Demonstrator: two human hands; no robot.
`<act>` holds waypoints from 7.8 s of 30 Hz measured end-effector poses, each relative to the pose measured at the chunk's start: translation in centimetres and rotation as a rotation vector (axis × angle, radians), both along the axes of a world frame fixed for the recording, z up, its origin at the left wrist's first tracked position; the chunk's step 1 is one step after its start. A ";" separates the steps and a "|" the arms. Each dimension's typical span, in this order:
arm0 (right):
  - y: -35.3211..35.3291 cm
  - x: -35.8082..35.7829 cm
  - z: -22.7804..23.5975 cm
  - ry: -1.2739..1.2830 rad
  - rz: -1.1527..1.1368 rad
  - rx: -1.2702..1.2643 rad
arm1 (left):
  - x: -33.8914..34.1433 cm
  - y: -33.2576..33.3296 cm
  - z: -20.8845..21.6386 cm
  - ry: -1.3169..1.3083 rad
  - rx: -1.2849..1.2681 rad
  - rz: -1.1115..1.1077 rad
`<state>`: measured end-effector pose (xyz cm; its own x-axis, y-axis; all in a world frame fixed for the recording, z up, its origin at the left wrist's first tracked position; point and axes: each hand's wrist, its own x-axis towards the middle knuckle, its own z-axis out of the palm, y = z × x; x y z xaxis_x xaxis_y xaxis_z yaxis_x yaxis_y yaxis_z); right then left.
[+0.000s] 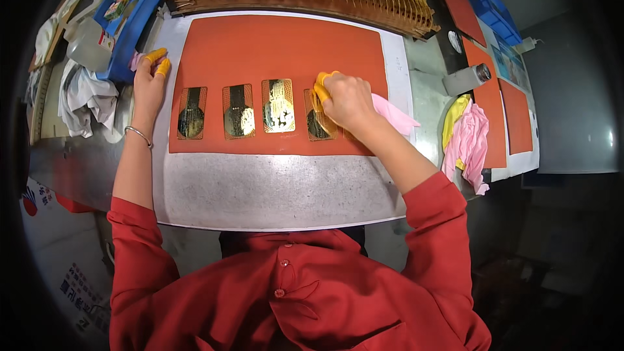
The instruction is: The person uses a yellow cloth to wipe and polish rectangular gold-foil decorative items arranged on a red sheet. They repeatedly rub the surface of each item, occasionally dipping the cloth into a liquid bottle, and then move the polished items to a stack of similar items on the table.
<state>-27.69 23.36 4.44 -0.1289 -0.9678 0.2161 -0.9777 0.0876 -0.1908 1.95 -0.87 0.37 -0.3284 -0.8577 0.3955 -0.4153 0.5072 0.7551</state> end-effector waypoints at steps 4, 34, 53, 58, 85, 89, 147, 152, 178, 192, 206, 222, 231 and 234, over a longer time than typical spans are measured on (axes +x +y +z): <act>0.2 0.0 -0.3 0.025 0.032 -0.007 | 0.6 -0.2 -0.9 0.041 0.017 0.014; 2.7 0.9 -0.3 0.010 0.065 0.029 | 0.6 -0.3 -1.2 0.046 0.001 -0.003; 0.7 0.0 0.2 0.019 0.051 -0.020 | 0.6 0.1 -0.4 -0.016 -0.009 0.023; -0.1 -1.3 0.3 0.025 0.067 0.025 | 0.1 -0.1 0.0 -0.005 0.041 -0.006; -0.2 -0.8 -0.1 0.002 0.102 0.031 | 0.7 0.2 -0.2 0.051 0.091 0.022; 0.7 -0.8 -0.2 0.004 0.090 0.013 | 0.1 -0.1 0.3 -0.004 0.014 -0.002; 13.1 -29.1 11.4 0.449 -0.326 0.058 | 0.0 0.1 0.1 -0.295 -0.318 0.001; 12.9 -24.6 11.5 0.151 -0.334 -0.222 | -0.2 0.4 0.2 -0.180 -0.186 0.033; 3.2 0.0 0.3 -0.046 0.147 0.020 | -0.4 -0.3 -0.3 -0.118 -0.102 0.042; 3.3 0.8 -0.3 -0.086 0.322 0.044 | 0.6 -0.1 -0.7 -0.084 -0.124 0.036; -0.1 -1.8 0.0 -0.080 0.185 0.115 | 0.2 -0.9 -0.6 -0.085 -0.111 0.017; 5.8 1.1 0.3 -0.111 0.240 0.090 | 0.3 -1.3 -1.6 -0.086 -0.132 0.045; 0.9 5.2 1.0 -0.065 0.394 0.153 | 0.3 -0.1 -0.5 -0.089 -0.140 0.036; -3.2 4.5 0.1 -0.025 0.345 0.104 | 0.3 -0.3 -0.4 -0.106 -0.116 0.033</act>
<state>-23.18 20.15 4.49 0.2054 -0.9720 0.1146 -0.9483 -0.2266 -0.2223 2.27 -1.13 -0.07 -0.3455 -0.8195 0.4572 -0.5077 0.5730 0.6434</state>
